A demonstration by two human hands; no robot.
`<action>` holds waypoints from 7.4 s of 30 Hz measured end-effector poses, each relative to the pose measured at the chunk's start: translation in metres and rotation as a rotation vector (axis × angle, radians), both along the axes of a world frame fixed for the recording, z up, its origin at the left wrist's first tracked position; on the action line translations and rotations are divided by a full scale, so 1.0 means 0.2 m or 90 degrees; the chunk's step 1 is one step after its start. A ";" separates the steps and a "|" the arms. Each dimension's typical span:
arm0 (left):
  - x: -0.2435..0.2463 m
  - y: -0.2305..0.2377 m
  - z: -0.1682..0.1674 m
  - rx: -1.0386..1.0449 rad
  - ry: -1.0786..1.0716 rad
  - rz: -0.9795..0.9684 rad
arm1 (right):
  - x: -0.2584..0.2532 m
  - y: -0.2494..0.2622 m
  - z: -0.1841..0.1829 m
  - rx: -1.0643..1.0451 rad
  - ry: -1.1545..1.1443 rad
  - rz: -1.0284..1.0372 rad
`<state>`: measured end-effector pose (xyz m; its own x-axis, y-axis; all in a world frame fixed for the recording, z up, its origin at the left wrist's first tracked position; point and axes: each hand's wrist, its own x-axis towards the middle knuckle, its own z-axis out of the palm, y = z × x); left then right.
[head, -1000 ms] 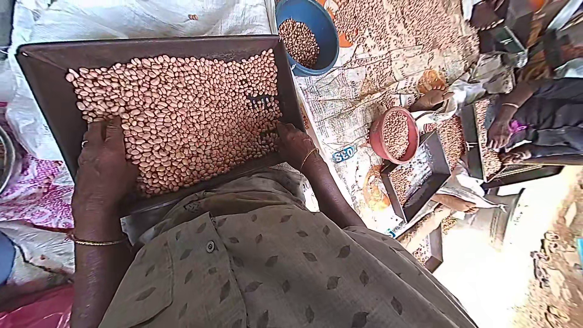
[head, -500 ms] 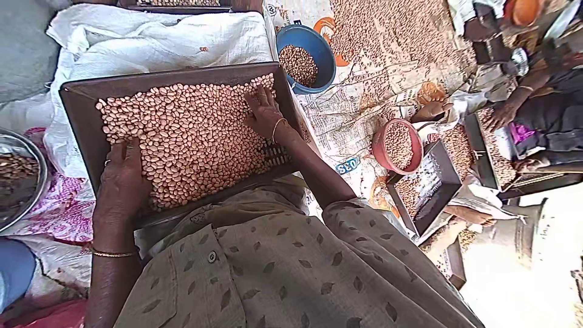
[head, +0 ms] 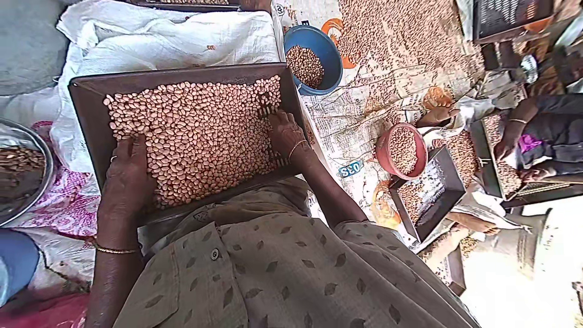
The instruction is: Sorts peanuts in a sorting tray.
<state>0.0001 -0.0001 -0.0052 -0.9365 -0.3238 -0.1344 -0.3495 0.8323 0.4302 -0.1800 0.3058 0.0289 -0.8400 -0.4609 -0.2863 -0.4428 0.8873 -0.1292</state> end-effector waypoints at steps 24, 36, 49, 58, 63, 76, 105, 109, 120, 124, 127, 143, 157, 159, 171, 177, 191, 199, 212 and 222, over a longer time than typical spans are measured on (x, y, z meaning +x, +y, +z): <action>0.00 -0.02 -0.02 -0.003 0.019 -0.012 | -0.50 0.05 0.26 -0.387 0.205 0.098; 0.00 -0.01 -0.01 -0.004 0.019 -0.012 | -0.44 0.02 -0.01 0.014 0.179 0.056; 0.00 -0.02 -0.04 0.000 0.020 -0.011 | -0.40 0.05 -0.03 0.083 0.198 0.135; 0.00 0.00 -0.02 0.008 0.033 -0.006 | -0.53 -0.15 0.39 -0.395 0.285 0.134; 0.03 0.00 -0.02 0.006 0.040 -0.013 | -0.51 -0.26 0.24 -0.253 0.091 0.243; -0.01 -0.02 0.00 0.029 0.045 -0.043 | -0.28 -0.11 -0.01 0.044 0.094 0.104; 0.06 0.00 -0.03 0.013 0.182 -0.025 | 0.11 0.25 -0.01 -0.513 0.199 -0.036; 0.04 0.00 -0.01 0.023 0.256 -0.020 | 0.09 0.31 -0.02 -0.499 0.261 -0.094; 0.03 -0.03 -0.05 0.019 0.291 -0.023 | 0.02 0.01 0.01 -0.542 0.009 0.126; 0.02 -0.03 -0.05 0.009 0.282 -0.026 | -0.13 -0.15 -0.07 -0.369 -0.066 0.204; 0.03 -0.03 -0.05 0.010 0.266 -0.020 | -0.15 -0.21 -0.08 -0.270 -0.057 0.094; 0.05 -0.04 -0.02 0.000 0.454 0.045 | -0.08 -0.25 -0.08 -0.186 -0.009 -0.008; 0.05 -0.05 -0.02 -0.003 0.458 0.051 | -0.05 -0.32 -0.06 -0.053 0.031 0.045; 0.05 -0.04 -0.02 -0.004 0.452 0.058 | -0.05 -0.31 -0.09 -0.099 0.059 0.049; 0.08 -0.05 -0.02 0.005 0.473 0.131 | -0.12 -0.18 -0.11 -0.656 -0.246 -0.008; 0.11 -0.08 -0.01 0.163 0.371 0.264 | -0.15 -0.22 0.01 -0.357 -0.214 0.281; 0.17 -0.18 0.00 0.579 0.253 0.285 | -0.23 0.12 0.10 -0.325 0.166 -0.180; 0.24 -0.10 -0.05 0.735 0.286 0.369 | -0.01 0.31 -0.02 -0.527 -0.150 -0.264; 0.25 -0.12 -0.09 0.637 0.311 0.284 | -0.06 0.01 0.13 -0.403 0.249 -0.109; 0.26 -0.13 -0.12 0.645 0.313 0.289 | -0.01 -0.89 0.02 -0.423 0.013 0.321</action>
